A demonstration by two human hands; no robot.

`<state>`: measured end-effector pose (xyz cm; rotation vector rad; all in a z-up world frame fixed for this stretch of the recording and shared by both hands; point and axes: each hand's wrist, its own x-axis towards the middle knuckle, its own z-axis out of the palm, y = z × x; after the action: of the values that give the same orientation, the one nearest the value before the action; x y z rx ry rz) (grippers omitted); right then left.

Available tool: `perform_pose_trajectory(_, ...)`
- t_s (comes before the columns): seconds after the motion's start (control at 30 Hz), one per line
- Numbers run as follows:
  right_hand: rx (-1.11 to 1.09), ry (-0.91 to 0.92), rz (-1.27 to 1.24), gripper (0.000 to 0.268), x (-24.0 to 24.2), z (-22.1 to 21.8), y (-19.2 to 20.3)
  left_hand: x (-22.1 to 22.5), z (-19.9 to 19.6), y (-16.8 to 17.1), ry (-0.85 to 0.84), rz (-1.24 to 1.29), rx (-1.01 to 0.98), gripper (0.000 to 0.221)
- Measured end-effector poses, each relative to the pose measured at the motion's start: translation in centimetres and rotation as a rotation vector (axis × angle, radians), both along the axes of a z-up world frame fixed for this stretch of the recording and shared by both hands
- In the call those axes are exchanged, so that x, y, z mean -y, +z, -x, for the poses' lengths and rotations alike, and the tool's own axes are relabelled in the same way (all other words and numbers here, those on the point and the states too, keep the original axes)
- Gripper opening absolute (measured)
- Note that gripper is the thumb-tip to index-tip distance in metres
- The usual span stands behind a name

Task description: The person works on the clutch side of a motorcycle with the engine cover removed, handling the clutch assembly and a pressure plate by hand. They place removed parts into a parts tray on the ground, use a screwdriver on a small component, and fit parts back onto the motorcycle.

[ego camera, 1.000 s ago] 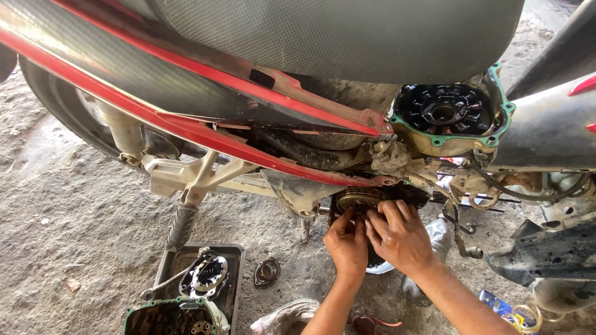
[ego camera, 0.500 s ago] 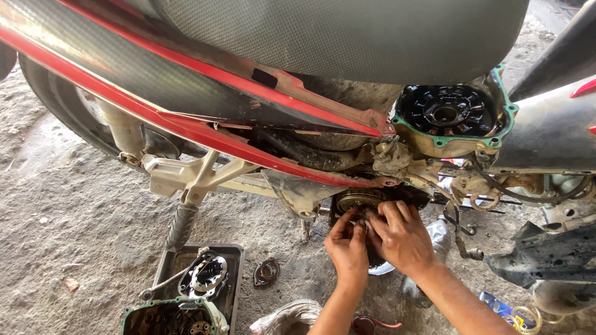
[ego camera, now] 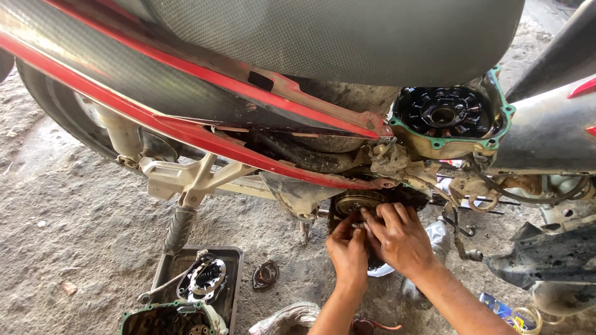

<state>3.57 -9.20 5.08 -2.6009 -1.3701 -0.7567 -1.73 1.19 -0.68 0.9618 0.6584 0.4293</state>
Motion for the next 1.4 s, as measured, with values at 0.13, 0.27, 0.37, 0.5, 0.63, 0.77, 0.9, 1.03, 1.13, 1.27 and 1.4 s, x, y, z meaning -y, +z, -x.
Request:
perform_pose_trajectory(0.13, 0.0, -0.005, 0.018, 0.034, 0.6, -0.7, -1.4, -0.2, 0.3, 1.2, -0.016, 0.194, 0.196, 0.031)
perform_pose_trajectory(0.27, -0.031, 0.015, -0.003, 0.04, 0.2, -0.1, -0.3, -0.5, -0.2, 0.4, -0.005, 0.142, -0.003, 0.027)
perform_pose_trajectory(0.37, -0.059, -0.034, 0.042, 0.034, 0.6, -0.1, -0.5, -0.7, 0.0, 1.5, -0.012, 0.045, 0.18, 0.029)
perform_pose_trajectory(0.5, -0.013, -0.038, 0.06, 0.043, 0.4, -0.1, -0.5, -0.9, -0.4, -0.1, -0.002, -0.037, 0.05, 0.023)
perform_pose_trajectory(0.63, -0.041, -0.072, 0.036, 0.036, 0.7, -0.2, -1.6, -0.8, -0.3, -1.9, -0.04, 0.216, 0.28, 0.022)
perform_pose_trajectory(0.77, -0.039, -0.041, 0.019, 0.041, 0.2, 0.2, -0.3, -1.6, 0.2, 0.4, 0.093, -0.038, 0.164, 0.016)
perform_pose_trajectory(0.9, -0.032, -0.059, 0.007, 0.041, 0.2, 0.2, -0.2, -1.5, 0.3, 0.7, -0.108, -0.085, 0.037, 0.02)
perform_pose_trajectory(1.03, -0.025, -0.04, 0.003, 0.042, 0.3, 0.0, -0.4, -2.0, 0.4, 1.8, -0.089, 0.123, 0.044, 0.022)
perform_pose_trajectory(1.13, -0.059, -0.067, 0.025, 0.037, 0.4, 0.1, -0.6, -2.4, 0.4, 3.3, -0.209, 0.071, -0.146, 0.02)
perform_pose_trajectory(1.27, -0.072, -0.08, 0.035, 0.04, 0.3, 0.6, 0.5, -2.4, 0.4, 2.8, -0.098, 0.211, 0.219, 0.018)
perform_pose_trajectory(1.4, -0.005, -0.038, 0.036, 0.045, 0.4, 0.2, -0.3, -2.4, -0.2, 1.6, -0.144, 0.167, -0.075, 0.017)
